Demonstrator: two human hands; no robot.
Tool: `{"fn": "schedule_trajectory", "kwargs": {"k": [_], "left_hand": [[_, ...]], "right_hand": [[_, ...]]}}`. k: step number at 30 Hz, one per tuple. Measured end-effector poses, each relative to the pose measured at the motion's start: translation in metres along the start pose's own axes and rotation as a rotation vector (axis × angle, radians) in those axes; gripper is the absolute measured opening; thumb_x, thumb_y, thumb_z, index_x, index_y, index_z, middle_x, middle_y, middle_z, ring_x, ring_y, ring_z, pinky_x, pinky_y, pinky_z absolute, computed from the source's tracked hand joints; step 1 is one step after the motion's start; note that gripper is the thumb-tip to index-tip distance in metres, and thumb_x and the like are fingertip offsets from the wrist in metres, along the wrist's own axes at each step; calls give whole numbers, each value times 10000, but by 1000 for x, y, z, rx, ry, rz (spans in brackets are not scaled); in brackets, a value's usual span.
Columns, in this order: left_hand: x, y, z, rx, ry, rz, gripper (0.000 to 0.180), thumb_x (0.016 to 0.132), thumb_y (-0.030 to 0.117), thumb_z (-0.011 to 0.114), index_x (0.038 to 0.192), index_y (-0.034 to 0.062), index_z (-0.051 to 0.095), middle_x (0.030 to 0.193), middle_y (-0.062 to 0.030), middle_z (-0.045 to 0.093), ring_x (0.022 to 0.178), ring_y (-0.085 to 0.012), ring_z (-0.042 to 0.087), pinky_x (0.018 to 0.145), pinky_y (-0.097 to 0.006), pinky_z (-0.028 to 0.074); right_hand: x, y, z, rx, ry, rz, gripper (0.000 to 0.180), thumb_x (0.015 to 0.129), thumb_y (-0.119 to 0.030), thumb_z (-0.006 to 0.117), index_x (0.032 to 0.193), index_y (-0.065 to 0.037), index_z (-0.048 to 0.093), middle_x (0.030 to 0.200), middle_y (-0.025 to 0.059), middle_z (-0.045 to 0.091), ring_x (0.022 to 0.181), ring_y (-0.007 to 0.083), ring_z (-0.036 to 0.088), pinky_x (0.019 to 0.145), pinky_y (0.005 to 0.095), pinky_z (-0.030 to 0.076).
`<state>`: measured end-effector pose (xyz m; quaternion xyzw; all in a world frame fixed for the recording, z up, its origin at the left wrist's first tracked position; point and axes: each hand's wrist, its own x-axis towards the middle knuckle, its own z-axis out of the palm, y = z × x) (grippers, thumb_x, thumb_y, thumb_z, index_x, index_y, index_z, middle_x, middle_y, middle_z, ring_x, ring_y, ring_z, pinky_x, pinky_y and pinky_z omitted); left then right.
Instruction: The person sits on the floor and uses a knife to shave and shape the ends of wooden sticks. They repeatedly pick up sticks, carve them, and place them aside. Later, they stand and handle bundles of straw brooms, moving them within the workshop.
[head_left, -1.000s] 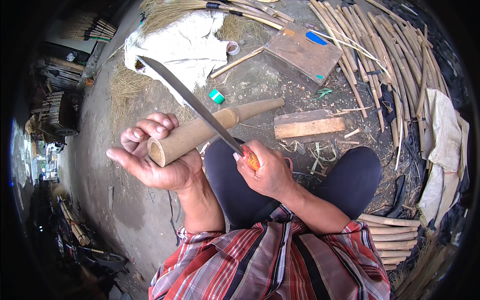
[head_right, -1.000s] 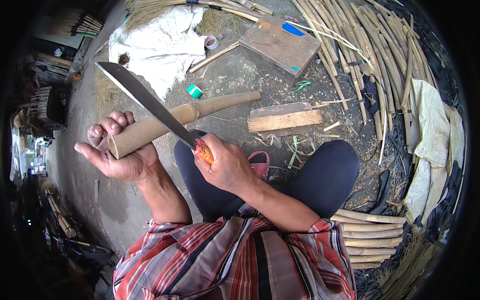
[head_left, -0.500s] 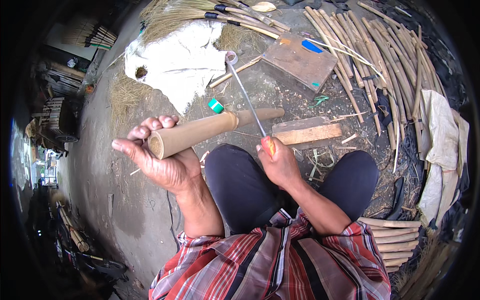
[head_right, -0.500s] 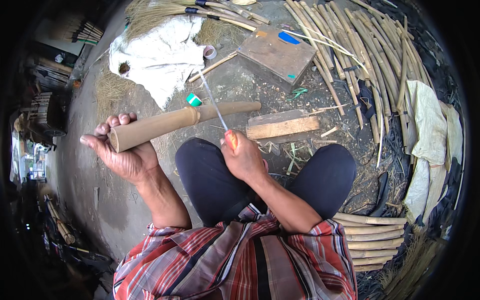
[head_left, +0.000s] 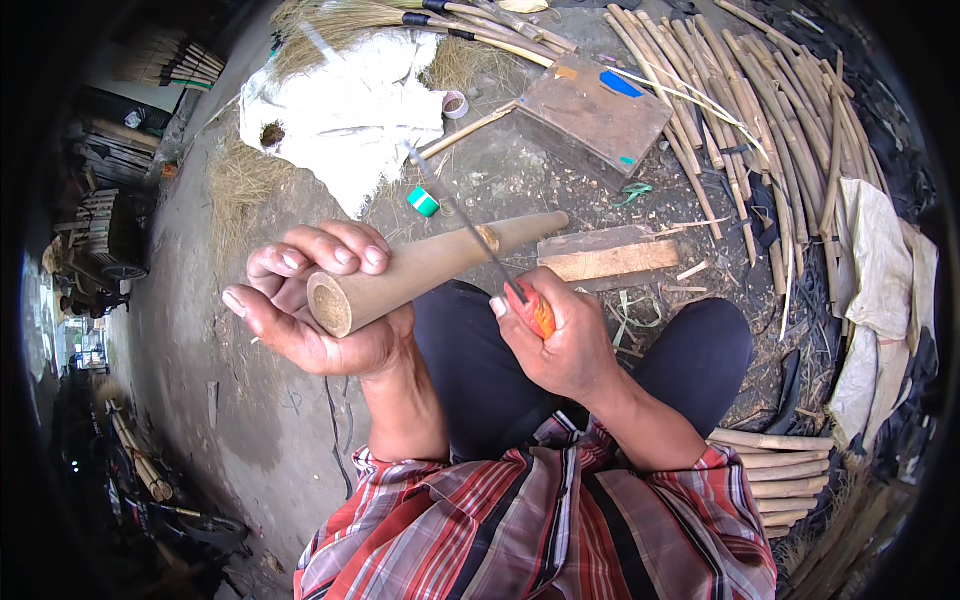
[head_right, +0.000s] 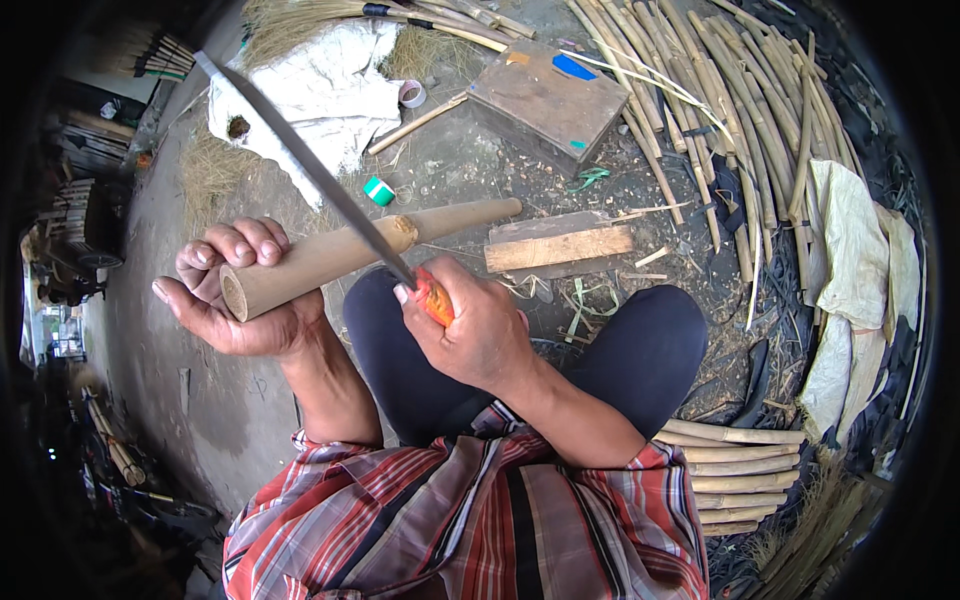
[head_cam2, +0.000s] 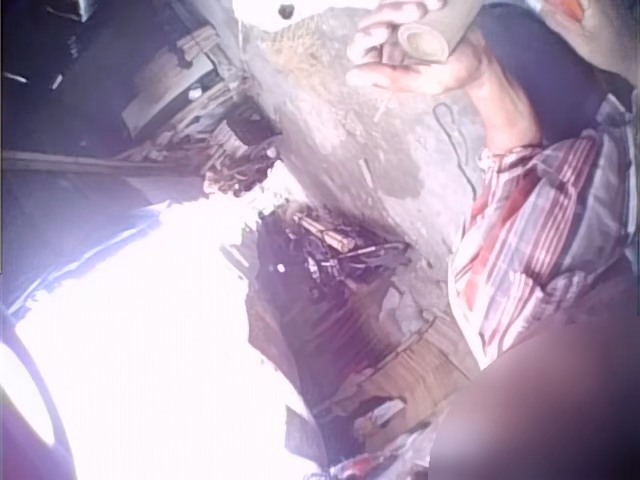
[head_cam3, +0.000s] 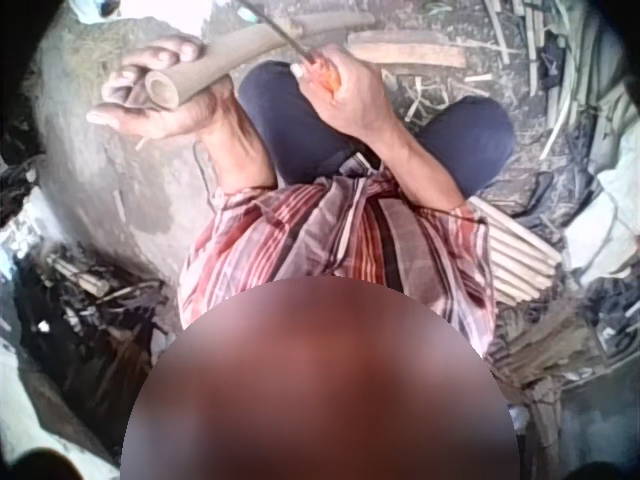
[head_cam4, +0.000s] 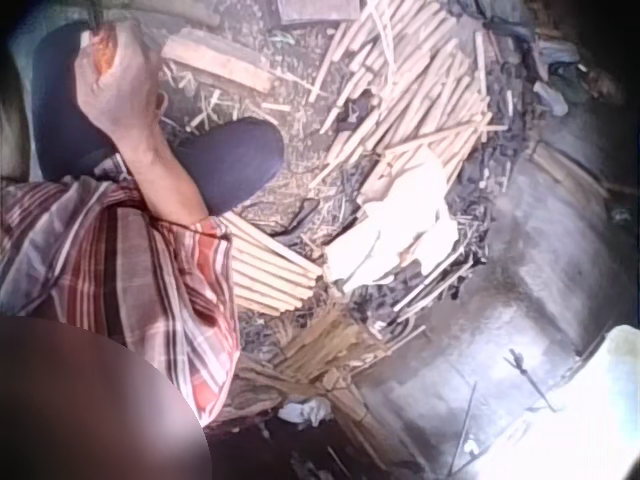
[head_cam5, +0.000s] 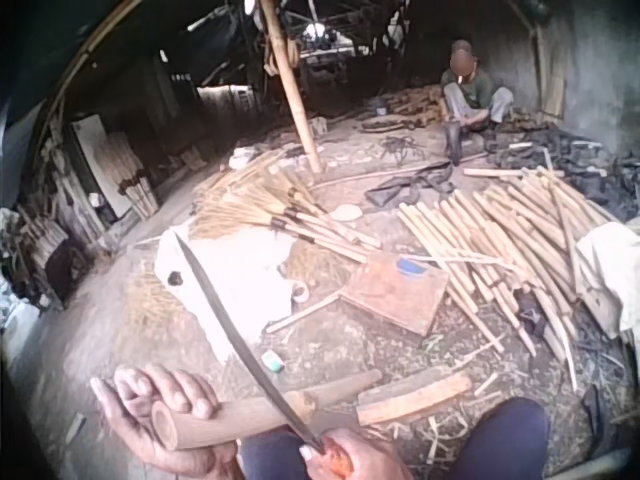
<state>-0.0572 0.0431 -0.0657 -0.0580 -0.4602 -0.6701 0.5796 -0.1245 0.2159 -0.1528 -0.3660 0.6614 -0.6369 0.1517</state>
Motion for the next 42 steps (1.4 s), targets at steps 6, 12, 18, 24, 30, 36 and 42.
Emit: {"fn": "schedule_trajectory", "kwargs": {"k": [6,12,18,24,30,36,42], "left_hand": [[4,0,3,-15,-31,-42,611,1112,512,243,894,59,592,719,-141,596,578,-264,596,543,-363,536],[3,-2,3,-57,2,-71,618,1108,530,253,873,59,578,710,-144,591,576,-271,594,544,-376,535],[6,2,3,-43,-2,-99,622,1099,559,269,859,72,572,710,-143,604,581,-273,601,548,-385,535],[7,-1,1,-13,10,-110,642,1088,593,271,838,84,573,699,-128,607,599,-273,605,560,-397,537],[9,8,1,-14,174,-181,689,1033,700,308,888,85,584,744,-124,618,620,-251,604,591,-379,543],[18,-9,-8,186,215,75,491,1042,554,508,881,92,556,785,-107,608,634,-206,608,606,-329,570],[49,54,-24,242,179,106,431,1037,483,570,791,129,565,686,-59,614,581,-177,645,571,-316,563]], "right_hand": [[2,-10,-5,-143,-38,192,217,923,-184,721,963,-5,605,730,202,649,685,414,668,611,416,519],[5,-17,-5,-116,-25,-15,233,928,-196,728,976,4,619,721,196,642,659,391,665,624,387,521],[1,-26,-2,-162,-33,269,210,927,-189,706,943,-1,613,745,233,653,740,437,675,626,459,519],[-8,0,0,-211,1,-16,255,928,-228,722,930,-3,602,700,196,638,631,398,667,571,424,496],[-11,79,-14,-456,-74,659,295,926,-268,630,955,25,648,900,280,693,906,463,683,787,521,518],[-19,138,-13,-389,-44,614,292,912,-262,629,959,23,670,908,309,689,931,476,680,821,524,522],[-13,169,-21,-529,15,846,349,905,-294,631,963,43,699,973,318,699,989,470,680,865,518,522]]}}
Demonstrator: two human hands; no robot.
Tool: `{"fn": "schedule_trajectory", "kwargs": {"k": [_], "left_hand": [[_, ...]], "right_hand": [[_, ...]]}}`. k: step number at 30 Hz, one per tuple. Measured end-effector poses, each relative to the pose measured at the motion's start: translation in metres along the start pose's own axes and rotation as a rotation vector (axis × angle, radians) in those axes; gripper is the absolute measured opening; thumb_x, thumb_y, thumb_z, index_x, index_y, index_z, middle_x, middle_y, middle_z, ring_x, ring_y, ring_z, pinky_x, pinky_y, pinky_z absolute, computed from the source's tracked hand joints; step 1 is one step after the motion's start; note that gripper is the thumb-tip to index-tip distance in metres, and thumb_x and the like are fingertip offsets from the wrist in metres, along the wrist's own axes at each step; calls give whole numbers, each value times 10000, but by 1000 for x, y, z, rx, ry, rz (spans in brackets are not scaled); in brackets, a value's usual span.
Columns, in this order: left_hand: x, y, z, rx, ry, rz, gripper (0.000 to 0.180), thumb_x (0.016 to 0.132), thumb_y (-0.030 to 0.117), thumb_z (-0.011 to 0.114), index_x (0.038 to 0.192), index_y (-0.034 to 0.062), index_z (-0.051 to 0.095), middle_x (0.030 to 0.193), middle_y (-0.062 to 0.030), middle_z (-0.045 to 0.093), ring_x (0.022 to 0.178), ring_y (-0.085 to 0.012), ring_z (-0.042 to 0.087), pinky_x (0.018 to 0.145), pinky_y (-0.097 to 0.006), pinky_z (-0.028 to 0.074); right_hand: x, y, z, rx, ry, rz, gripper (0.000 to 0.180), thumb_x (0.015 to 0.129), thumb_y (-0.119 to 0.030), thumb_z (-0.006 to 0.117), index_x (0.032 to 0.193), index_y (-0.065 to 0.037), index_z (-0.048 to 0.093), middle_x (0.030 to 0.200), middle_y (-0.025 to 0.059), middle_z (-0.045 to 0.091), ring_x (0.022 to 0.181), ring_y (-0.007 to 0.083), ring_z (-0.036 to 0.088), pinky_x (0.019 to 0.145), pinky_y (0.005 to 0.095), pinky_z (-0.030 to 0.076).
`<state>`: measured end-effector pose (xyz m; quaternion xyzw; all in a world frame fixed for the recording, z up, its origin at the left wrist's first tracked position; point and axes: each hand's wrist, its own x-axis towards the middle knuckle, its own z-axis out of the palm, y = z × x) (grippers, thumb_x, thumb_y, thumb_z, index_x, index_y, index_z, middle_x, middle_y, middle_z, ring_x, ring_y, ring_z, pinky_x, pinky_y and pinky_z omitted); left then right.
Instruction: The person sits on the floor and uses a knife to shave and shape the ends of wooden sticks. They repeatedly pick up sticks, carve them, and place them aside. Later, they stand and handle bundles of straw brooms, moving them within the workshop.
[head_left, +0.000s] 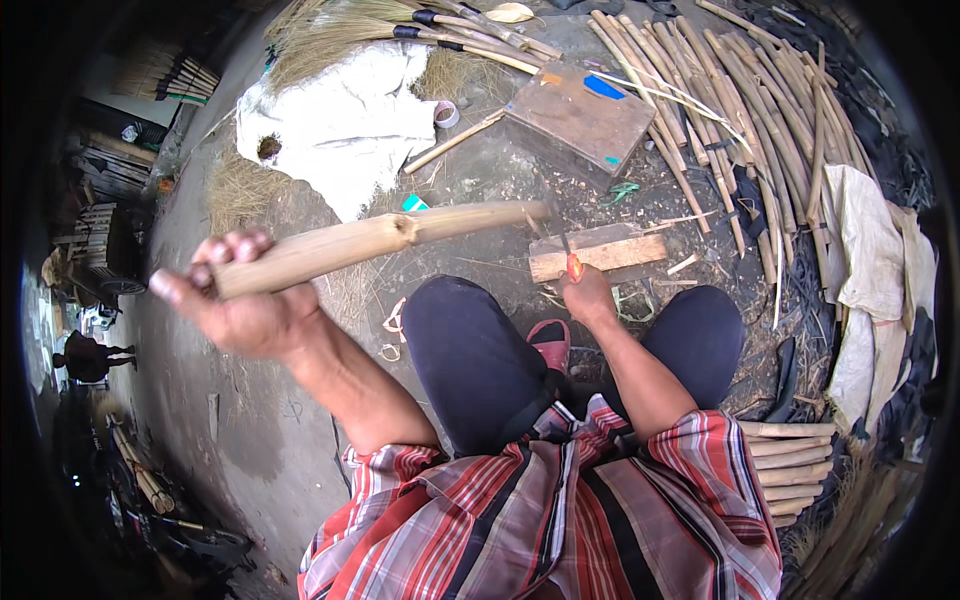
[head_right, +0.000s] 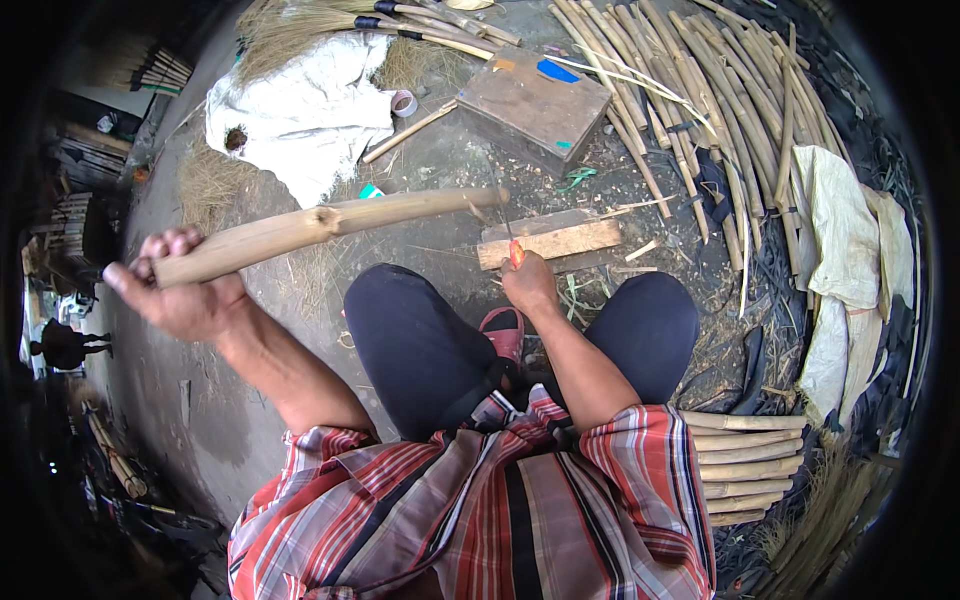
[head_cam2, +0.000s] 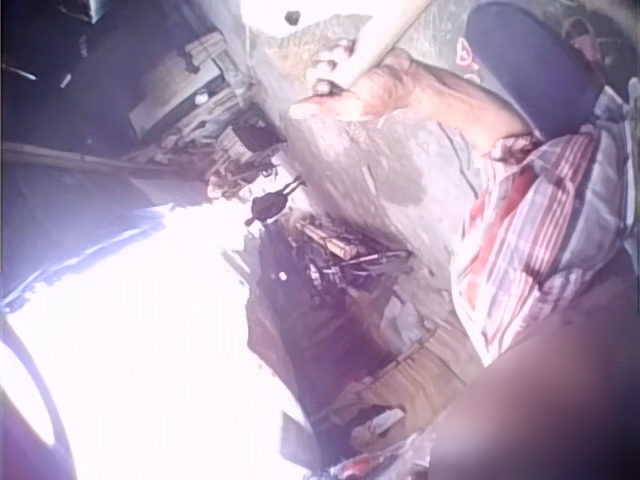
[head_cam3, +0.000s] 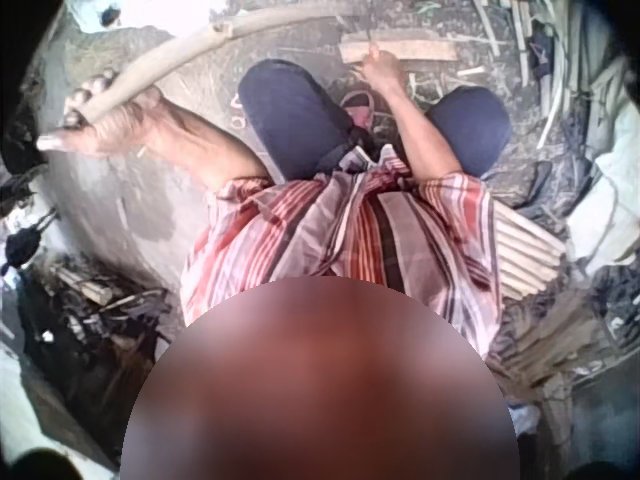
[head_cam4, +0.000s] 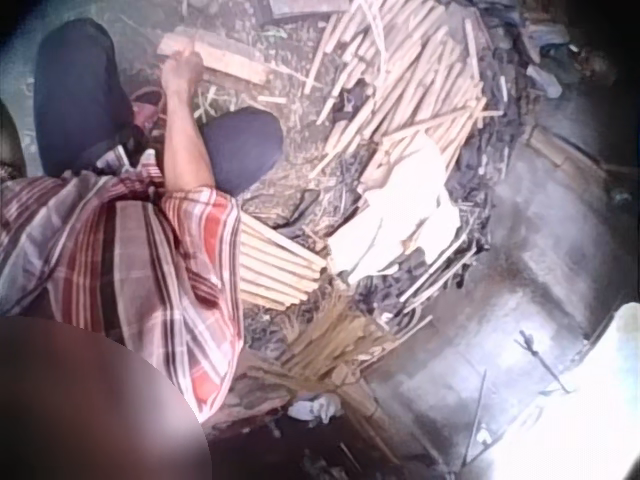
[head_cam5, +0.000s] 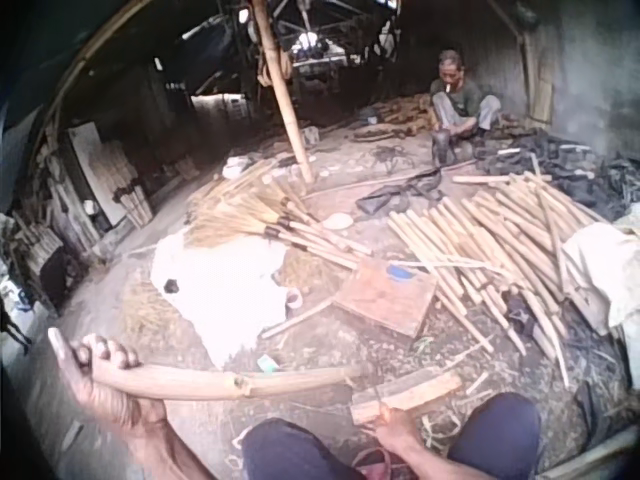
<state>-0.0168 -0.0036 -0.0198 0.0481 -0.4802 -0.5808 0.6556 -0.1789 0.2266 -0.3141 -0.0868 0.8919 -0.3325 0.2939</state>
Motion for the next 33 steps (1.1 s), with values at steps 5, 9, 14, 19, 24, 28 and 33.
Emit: {"fn": "schedule_trajectory", "kwargs": {"k": [5,9,14,19,24,28,33], "left_hand": [[21,22,1,-46,-40,15,447,1034,531,544,806,151,599,676,-45,600,598,-191,640,572,-329,564],[1,-31,3,154,137,72,386,1039,430,598,879,89,513,717,-50,563,601,-174,602,563,-296,539],[-2,-50,-1,194,183,49,395,1049,425,586,937,75,441,772,-59,527,641,-160,583,546,-279,506],[26,-4,-23,192,331,88,468,1045,528,513,898,84,504,699,-38,556,629,-160,632,590,-286,590],[27,-22,-38,154,273,-45,489,971,573,593,905,89,573,732,-54,578,687,-215,640,701,-396,594],[3,-43,-25,70,142,1,464,1044,542,509,909,104,581,796,-76,572,702,-214,614,670,-374,550],[-18,-41,-2,104,72,6,442,1072,510,456,906,109,542,790,-69,550,677,-203,589,610,-342,522]], "right_hand": [[-25,-26,-9,180,153,-241,321,953,-317,632,984,1,657,838,268,693,858,466,684,771,522,524],[-54,-53,-7,244,76,-363,312,951,-324,664,972,-14,642,781,218,680,758,422,680,679,481,516],[-52,-54,25,190,-48,-521,313,970,-321,656,934,-13,617,732,207,640,693,384,663,655,466,509],[-33,-42,40,229,-280,295,346,965,-309,619,1005,35,639,847,288,689,825,501,673,719,514,541],[-62,-63,30,158,68,-434,317,954,-304,653,1043,0,626,829,259,693,748,466,688,626,500,534],[-90,-104,12,380,34,-699,263,939,-247,713,1029,-20,616,806,239,682,766,460,688,618,476,524],[-93,-141,8,407,-168,-826,269,941,-250,695,1015,-10,598,771,264,675,752,462,697,614,520,539]]}}
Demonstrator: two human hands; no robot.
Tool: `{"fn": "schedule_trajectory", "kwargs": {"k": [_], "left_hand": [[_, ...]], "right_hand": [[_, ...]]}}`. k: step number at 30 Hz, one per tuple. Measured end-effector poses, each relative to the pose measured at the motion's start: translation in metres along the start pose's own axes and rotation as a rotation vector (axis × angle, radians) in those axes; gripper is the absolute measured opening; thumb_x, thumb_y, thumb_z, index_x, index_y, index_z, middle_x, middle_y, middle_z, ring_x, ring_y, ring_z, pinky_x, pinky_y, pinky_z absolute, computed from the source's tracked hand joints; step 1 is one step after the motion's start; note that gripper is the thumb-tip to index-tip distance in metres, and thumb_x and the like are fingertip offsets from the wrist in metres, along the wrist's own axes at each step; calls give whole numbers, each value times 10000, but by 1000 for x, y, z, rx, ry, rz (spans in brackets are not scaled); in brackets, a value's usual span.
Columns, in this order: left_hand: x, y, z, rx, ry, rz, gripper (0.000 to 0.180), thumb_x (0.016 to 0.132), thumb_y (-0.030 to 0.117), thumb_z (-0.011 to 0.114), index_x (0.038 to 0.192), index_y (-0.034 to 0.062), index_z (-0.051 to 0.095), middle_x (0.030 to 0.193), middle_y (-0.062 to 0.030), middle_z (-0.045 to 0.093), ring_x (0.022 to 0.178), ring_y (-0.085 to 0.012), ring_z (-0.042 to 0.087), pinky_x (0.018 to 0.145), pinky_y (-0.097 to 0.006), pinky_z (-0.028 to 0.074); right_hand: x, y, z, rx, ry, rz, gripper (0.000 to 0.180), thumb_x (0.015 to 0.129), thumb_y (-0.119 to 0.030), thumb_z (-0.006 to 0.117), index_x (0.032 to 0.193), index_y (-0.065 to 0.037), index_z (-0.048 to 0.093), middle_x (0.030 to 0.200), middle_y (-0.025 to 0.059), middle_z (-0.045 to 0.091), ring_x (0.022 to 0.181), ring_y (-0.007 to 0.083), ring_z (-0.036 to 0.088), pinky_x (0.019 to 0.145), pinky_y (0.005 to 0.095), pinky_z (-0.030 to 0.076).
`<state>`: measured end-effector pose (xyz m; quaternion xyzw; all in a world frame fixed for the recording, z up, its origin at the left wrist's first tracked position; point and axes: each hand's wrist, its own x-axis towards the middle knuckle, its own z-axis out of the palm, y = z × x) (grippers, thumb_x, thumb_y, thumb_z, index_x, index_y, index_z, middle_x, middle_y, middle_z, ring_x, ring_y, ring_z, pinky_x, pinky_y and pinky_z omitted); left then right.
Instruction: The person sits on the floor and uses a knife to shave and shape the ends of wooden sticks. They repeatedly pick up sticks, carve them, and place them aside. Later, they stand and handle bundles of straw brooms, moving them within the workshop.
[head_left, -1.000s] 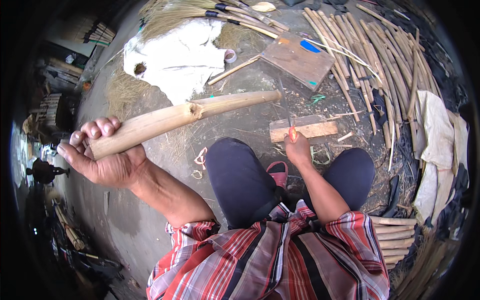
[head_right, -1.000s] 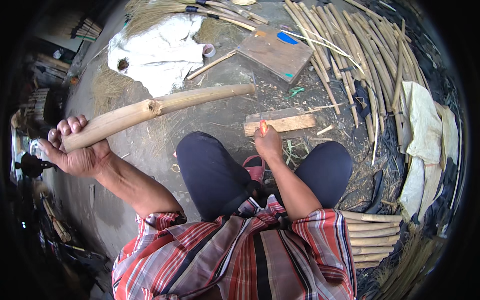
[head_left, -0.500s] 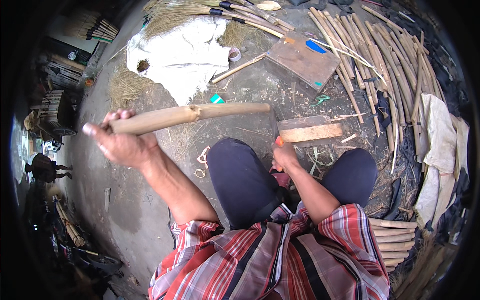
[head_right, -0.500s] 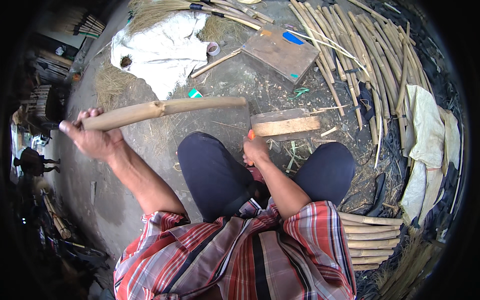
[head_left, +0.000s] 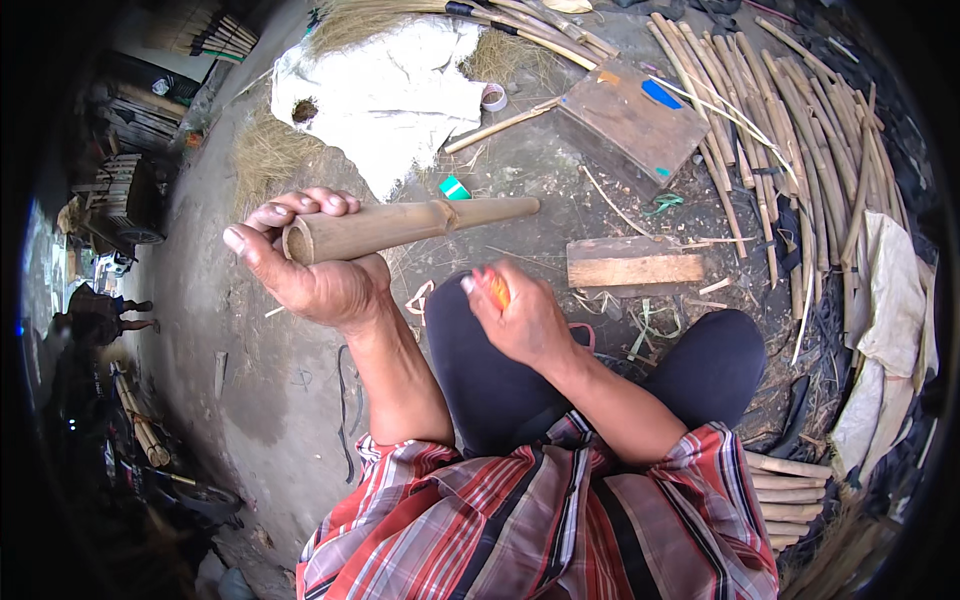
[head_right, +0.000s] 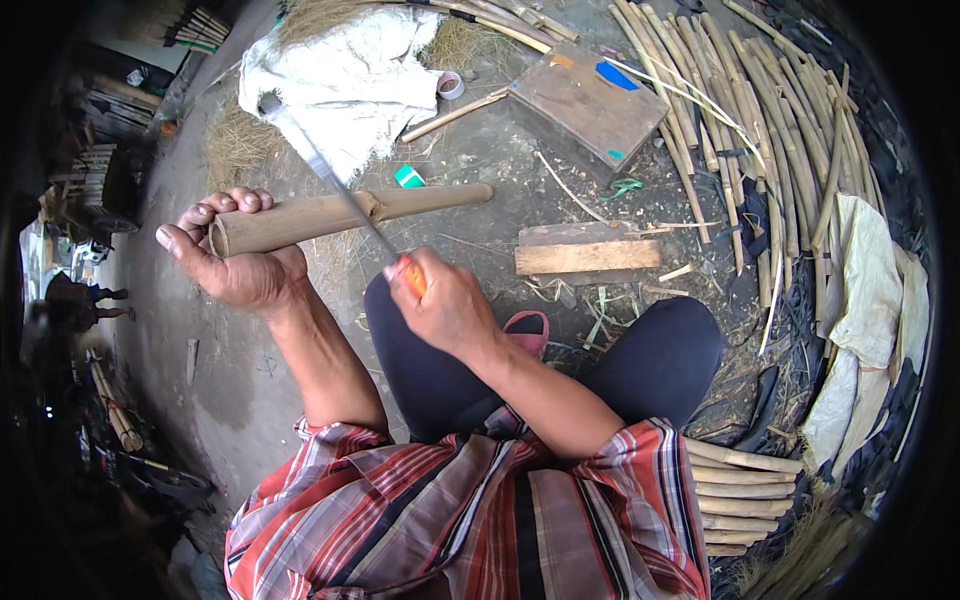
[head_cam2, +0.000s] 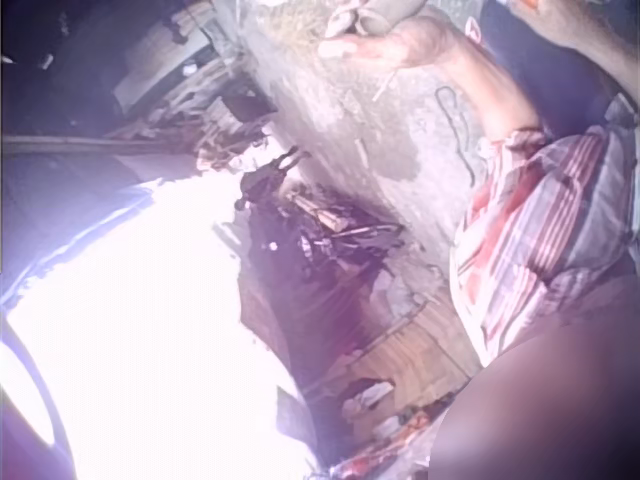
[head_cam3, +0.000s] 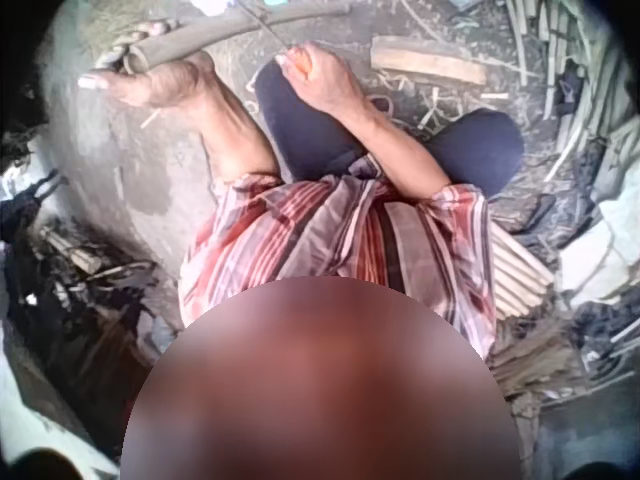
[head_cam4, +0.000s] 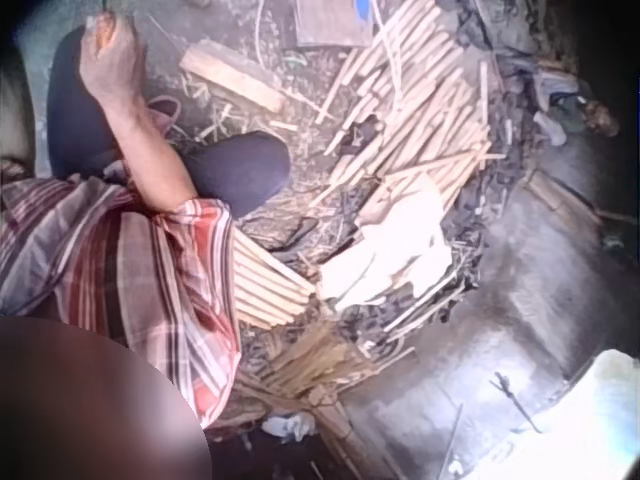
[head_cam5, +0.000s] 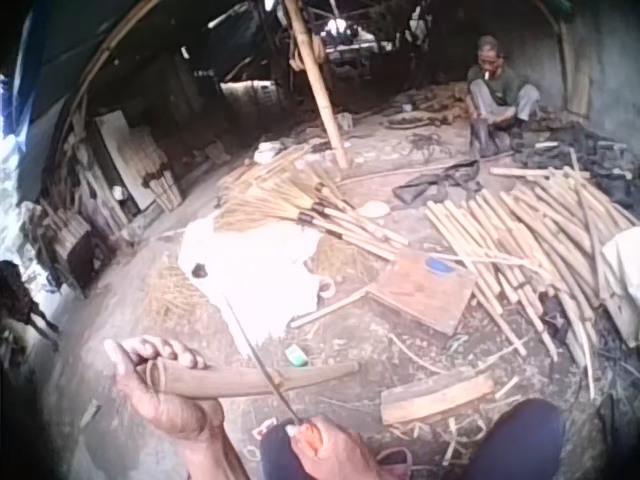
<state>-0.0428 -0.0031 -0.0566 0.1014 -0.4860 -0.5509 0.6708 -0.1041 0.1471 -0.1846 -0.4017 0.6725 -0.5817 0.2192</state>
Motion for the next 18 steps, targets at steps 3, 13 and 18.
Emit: {"fn": "schedule_trajectory", "kwargs": {"k": [3,13,18], "left_hand": [[-6,5,2,27,2,-9,431,1080,492,444,908,106,532,759,-65,532,675,-205,589,605,-342,520],[-4,12,-6,-9,32,-129,552,1093,531,369,828,86,560,787,-91,559,745,-234,600,679,-391,533],[-12,8,-4,36,97,-27,644,1075,612,305,776,93,544,836,-83,540,760,-222,560,693,-368,515]], "right_hand": [[8,-1,-2,-137,179,187,251,939,-237,693,992,-12,596,756,264,667,755,474,689,616,527,530],[14,-6,9,25,77,24,233,931,-210,714,943,-11,593,732,245,651,746,472,672,591,476,509],[16,-2,10,34,63,45,234,940,-225,698,934,-7,614,761,250,666,774,464,686,627,488,531]]}}
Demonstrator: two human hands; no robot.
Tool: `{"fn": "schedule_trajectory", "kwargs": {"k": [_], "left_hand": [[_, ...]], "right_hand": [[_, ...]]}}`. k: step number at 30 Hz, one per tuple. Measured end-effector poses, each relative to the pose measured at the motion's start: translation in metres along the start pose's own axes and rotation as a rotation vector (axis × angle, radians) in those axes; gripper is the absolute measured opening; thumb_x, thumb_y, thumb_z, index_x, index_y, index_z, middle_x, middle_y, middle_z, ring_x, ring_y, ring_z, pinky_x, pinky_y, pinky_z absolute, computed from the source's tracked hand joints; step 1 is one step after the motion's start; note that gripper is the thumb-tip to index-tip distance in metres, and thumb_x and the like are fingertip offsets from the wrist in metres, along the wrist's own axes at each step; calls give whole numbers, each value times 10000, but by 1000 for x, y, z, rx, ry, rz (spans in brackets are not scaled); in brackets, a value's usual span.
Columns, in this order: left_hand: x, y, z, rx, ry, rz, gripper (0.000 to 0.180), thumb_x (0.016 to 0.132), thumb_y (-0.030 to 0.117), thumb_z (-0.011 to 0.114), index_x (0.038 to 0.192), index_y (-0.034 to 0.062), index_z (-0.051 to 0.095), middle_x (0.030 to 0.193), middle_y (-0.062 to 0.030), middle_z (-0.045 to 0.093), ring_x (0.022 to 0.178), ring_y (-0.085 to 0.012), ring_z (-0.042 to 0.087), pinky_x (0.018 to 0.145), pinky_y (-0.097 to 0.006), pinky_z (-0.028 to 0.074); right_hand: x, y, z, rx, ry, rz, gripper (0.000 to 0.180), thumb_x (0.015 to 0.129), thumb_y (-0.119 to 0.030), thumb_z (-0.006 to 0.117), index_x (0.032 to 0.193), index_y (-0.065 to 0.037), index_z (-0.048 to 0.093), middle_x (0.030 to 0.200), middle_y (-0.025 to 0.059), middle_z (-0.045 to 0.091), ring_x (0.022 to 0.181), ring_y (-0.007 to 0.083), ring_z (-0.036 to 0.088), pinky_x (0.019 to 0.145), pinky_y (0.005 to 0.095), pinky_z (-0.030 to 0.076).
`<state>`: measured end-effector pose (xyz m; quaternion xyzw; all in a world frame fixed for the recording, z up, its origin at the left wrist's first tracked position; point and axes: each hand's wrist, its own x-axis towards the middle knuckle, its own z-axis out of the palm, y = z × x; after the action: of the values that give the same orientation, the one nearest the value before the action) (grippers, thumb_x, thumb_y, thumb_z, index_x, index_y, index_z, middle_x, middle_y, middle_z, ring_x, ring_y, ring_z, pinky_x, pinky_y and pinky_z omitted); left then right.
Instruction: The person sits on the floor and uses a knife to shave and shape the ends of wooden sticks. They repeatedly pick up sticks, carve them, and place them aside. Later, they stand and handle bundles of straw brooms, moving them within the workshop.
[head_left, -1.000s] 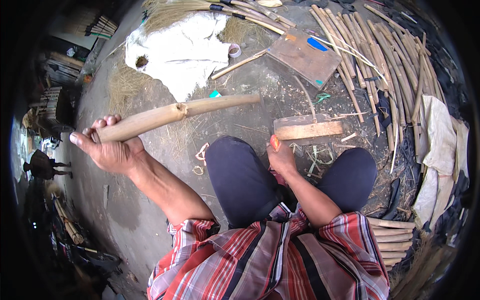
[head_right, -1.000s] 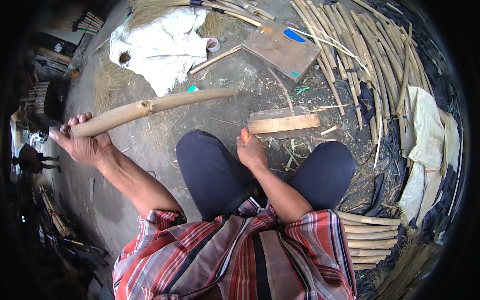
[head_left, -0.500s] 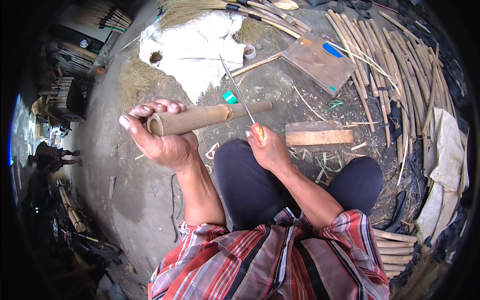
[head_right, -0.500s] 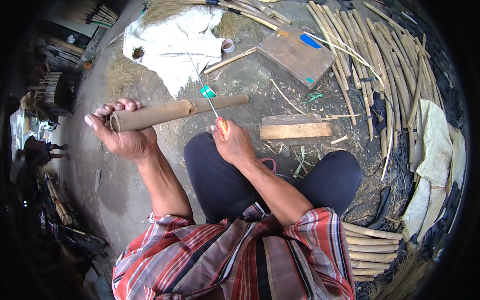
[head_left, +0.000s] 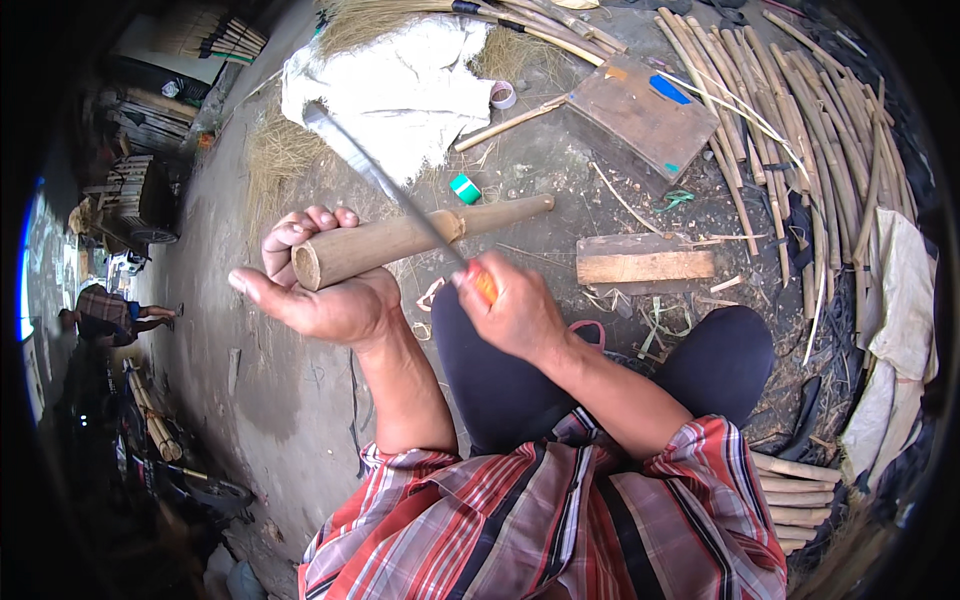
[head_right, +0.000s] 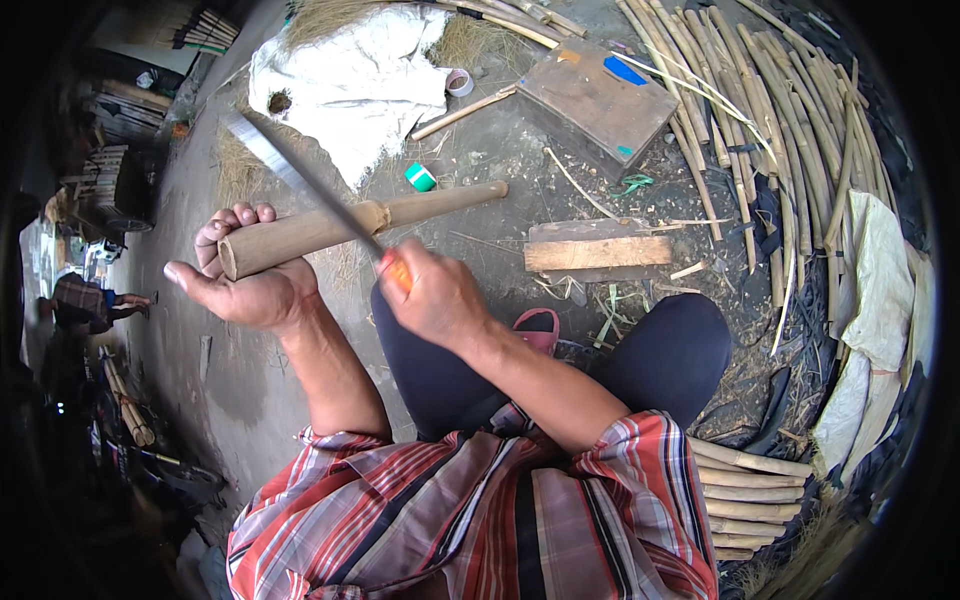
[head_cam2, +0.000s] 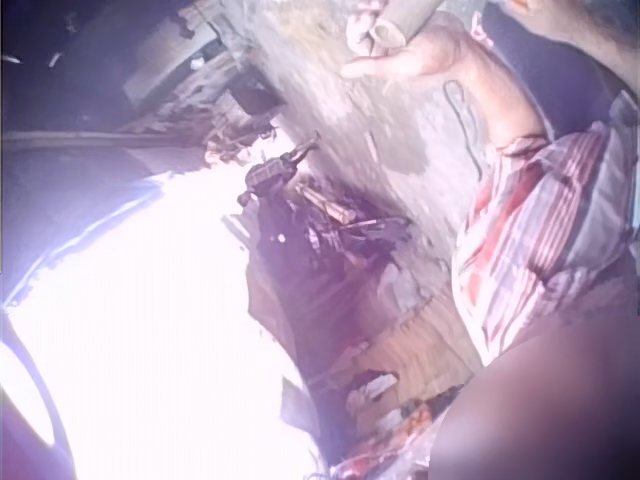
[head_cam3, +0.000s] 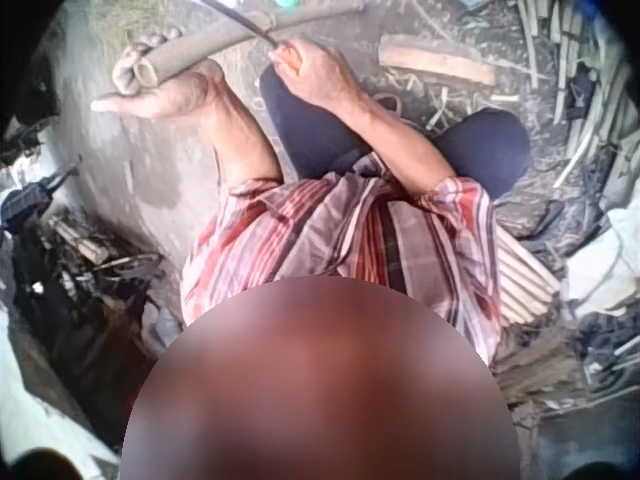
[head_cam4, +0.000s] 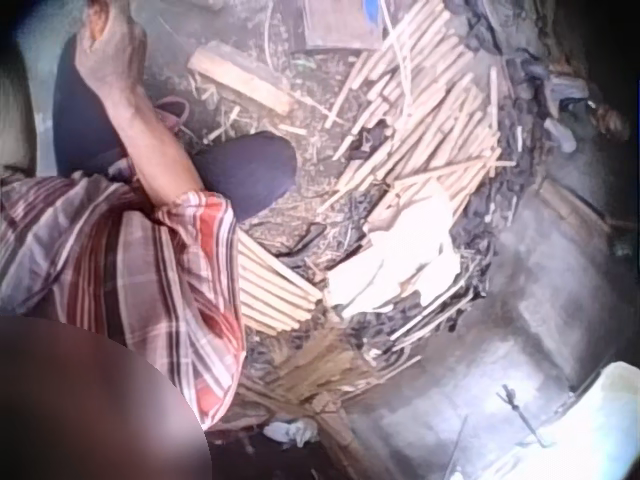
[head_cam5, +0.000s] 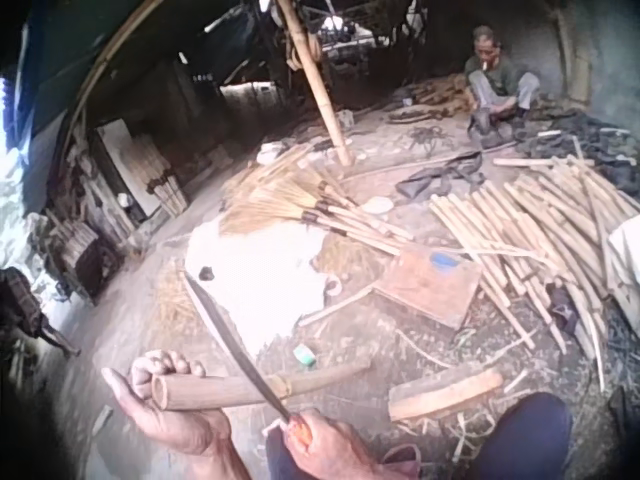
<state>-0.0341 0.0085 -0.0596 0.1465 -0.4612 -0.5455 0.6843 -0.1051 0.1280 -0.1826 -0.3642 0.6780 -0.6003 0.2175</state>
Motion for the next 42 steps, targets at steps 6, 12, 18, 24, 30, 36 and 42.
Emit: {"fn": "schedule_trajectory", "kwargs": {"k": [6,12,18,24,30,36,42], "left_hand": [[-1,-4,-4,-11,-122,84,711,1075,619,276,773,65,606,735,-59,552,715,-216,572,647,-364,502],[-4,-4,0,-72,-166,27,667,1081,593,304,823,72,630,733,-81,577,661,-229,587,675,-384,504],[-5,-5,-1,-180,-234,-105,713,1067,643,264,826,72,617,743,-97,606,686,-230,598,646,-349,520],[-6,-13,2,-162,-313,85,758,1058,662,217,860,45,611,773,-115,582,689,-240,598,619,-360,514],[-2,-9,0,-238,-433,-21,665,1088,564,219,913,42,591,717,-137,580,578,-254,587,525,-376,529],[8,-15,-7,-435,-712,-165,670,1095,551,223,890,35,599,731,-148,610,588,-268,611,532,-396,549],[19,-17,-3,-541,-887,-276,660,1099,538,242,865,49,618,738,-153,649,568,-258,634,526,-388,550]], "right_hand": [[-6,9,-13,-80,-57,98,287,951,-275,662,930,2,589,744,267,660,770,483,682,632,534,525],[-11,12,-18,-72,136,108,291,955,-282,657,956,-1,580,742,263,660,768,486,679,624,540,521],[-12,11,-19,15,-23,65,254,941,-240,675,955,-5,580,743,276,651,783,488,676,623,537,526],[-12,9,-22,-36,3,116,233,935,-210,695,970,-3,594,774,246,659,791,466,676,644,491,513],[-13,9,-29,-85,142,82,257,934,-254,674,971,-14,591,753,258,662,767,484,678,634,539,519],[-15,6,-38,39,-53,70,243,927,-222,702,948,-5,596,779,242,663,760,465,671,648,488,518],[-16,4,-47,-110,-52,133,220,916,-213,713,956,-20,616,786,223,672,788,459,681,654,487,514]]}}
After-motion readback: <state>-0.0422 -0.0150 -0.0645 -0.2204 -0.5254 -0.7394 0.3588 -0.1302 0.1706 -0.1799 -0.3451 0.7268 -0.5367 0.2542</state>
